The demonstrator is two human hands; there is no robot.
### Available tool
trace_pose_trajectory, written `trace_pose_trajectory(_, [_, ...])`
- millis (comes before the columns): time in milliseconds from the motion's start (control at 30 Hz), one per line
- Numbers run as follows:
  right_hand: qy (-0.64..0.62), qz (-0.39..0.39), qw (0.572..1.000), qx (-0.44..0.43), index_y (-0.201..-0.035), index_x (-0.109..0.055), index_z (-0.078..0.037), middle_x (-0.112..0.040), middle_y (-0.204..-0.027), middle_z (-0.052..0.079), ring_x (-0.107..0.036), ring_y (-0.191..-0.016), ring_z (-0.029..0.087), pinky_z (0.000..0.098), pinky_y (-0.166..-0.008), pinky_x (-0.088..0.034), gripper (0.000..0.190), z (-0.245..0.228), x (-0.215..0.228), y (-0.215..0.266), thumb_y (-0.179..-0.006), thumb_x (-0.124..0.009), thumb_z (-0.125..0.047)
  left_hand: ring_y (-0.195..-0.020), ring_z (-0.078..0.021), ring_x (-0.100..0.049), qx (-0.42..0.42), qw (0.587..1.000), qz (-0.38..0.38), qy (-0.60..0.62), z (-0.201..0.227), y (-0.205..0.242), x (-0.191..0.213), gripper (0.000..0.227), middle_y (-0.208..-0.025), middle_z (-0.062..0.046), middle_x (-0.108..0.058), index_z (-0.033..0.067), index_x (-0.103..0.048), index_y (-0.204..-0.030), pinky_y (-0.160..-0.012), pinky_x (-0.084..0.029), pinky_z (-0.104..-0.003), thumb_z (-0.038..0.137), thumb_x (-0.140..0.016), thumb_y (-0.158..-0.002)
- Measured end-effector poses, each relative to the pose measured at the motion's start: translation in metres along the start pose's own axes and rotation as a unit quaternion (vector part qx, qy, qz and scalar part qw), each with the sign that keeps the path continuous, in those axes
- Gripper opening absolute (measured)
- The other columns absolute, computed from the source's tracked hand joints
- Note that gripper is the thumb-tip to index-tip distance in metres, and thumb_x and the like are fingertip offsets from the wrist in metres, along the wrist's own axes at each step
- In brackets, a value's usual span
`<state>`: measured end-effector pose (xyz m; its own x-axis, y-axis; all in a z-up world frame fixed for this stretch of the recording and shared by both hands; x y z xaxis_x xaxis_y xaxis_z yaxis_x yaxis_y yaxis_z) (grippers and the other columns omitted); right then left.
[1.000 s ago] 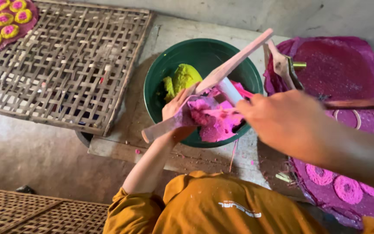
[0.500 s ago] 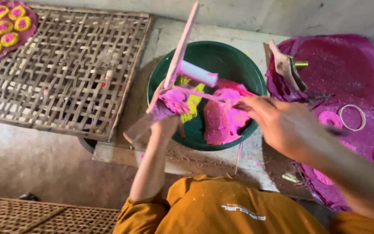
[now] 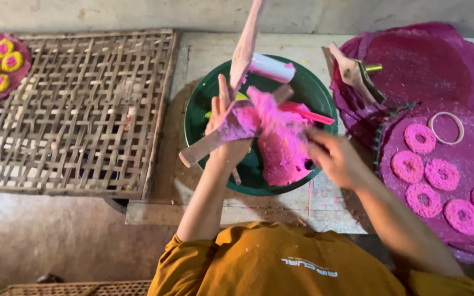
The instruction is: The person uses a wooden mold to shape pieces of pink and yellow clay into ringed circular decorations, placing them onto larger purple clay discs.
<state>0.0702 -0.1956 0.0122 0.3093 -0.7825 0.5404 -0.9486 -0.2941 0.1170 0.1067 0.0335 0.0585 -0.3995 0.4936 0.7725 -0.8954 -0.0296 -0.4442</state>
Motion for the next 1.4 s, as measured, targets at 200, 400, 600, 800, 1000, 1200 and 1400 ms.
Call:
trace_pose_trajectory(200, [0.019,0.075,0.986,0.146,-0.138,-0.061,-0.003,-0.073,-0.098,0.021,-0.060,-0.076,0.011,0.0306,-0.067,-0.052,0.040,-0.023,-0.025,0.003,-0.098,-0.063,-0.007,-0.118,-0.0380,-0.058,-0.022,0.998,0.001,0.062,0.001,-0.002,-0.005,0.097,-0.150,-0.028,-0.041,0.0009,-0.031,-0.156,-0.090,-0.055,-0.046,0.036,-0.079,-0.080])
trace_pose_trajectory(400, [0.137,-0.013,0.990,0.038,-0.137,-0.062,-0.008,-0.072,-0.091,0.025,-0.070,-0.075,0.037,0.0450,-0.067,-0.054,0.041,0.018,-0.039,0.027,-0.096,-0.061,-0.011,-0.100,-0.0280,-0.070,0.027,0.967,0.051,0.249,-0.052,-0.009,-0.033,0.088,-0.120,-0.017,-0.067,-0.0043,-0.035,-0.153,-0.084,-0.057,-0.038,0.026,-0.080,-0.084])
trace_pose_trajectory(600, [0.195,-0.081,0.972,0.106,-0.141,-0.054,-0.005,-0.067,-0.116,0.026,-0.068,-0.101,0.043,0.0499,-0.083,-0.055,0.054,0.016,-0.020,0.030,-0.091,-0.062,-0.023,-0.093,-0.0204,-0.065,0.139,0.790,-0.036,0.596,-0.049,0.009,-0.099,0.036,-0.105,-0.010,-0.066,-0.0060,-0.062,-0.125,-0.077,-0.056,-0.031,0.000,-0.067,-0.089])
trace_pose_trajectory(800, [-0.535,0.103,0.810,0.218,-0.153,-0.034,0.002,-0.060,-0.135,0.025,-0.065,-0.117,0.038,0.0508,-0.101,-0.054,0.077,0.001,0.100,0.059,-0.097,-0.063,-0.042,-0.090,-0.0335,-0.073,0.297,0.393,-0.397,0.774,0.141,0.143,-0.167,0.032,-0.091,-0.015,-0.068,0.0006,-0.065,-0.105,-0.064,-0.058,-0.041,-0.003,-0.058,-0.074])
trace_pose_trajectory(1000, [-0.682,-0.148,0.639,0.323,-0.162,-0.018,0.005,-0.057,-0.137,0.042,-0.071,-0.109,0.037,0.0337,-0.083,-0.063,0.079,-0.019,0.193,0.150,-0.104,-0.060,-0.028,-0.104,-0.0231,-0.068,0.031,0.604,-0.494,0.625,0.262,0.167,-0.158,0.039,-0.116,-0.012,-0.074,0.0047,-0.070,-0.123,-0.092,-0.054,-0.035,0.020,-0.069,-0.087])
trace_pose_trajectory(1200, [0.062,0.115,0.905,0.405,-0.149,-0.034,0.001,-0.063,-0.128,0.033,-0.075,-0.107,0.036,0.0412,-0.076,-0.066,0.063,0.020,0.261,0.259,-0.096,-0.060,-0.018,-0.101,-0.0207,-0.067,-0.075,0.766,-0.461,0.441,0.345,0.167,-0.172,0.039,-0.111,-0.011,-0.073,0.0064,-0.069,-0.118,-0.089,-0.055,-0.035,0.028,-0.077,-0.086])
trace_pose_trajectory(1400, [0.081,0.081,0.878,0.464,-0.153,-0.037,-0.005,-0.059,-0.134,0.031,-0.067,-0.120,0.044,0.0453,-0.096,-0.059,0.063,0.061,0.282,0.317,-0.095,-0.060,-0.014,-0.102,-0.0207,-0.069,-0.088,0.706,-0.548,0.440,0.447,0.227,-0.216,0.039,-0.111,-0.011,-0.074,0.0077,-0.070,-0.118,-0.090,-0.056,-0.036,0.025,-0.078,-0.084])
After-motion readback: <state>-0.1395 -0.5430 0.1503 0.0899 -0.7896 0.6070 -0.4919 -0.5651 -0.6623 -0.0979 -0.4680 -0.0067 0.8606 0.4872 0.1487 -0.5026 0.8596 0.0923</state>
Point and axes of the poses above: each hand's wrist, its own y-axis away from the middle knuckle, its own x-axis out of the back of the hand, z = x × y, the point moved 10 cm from there along -y, towards the middle knuckle
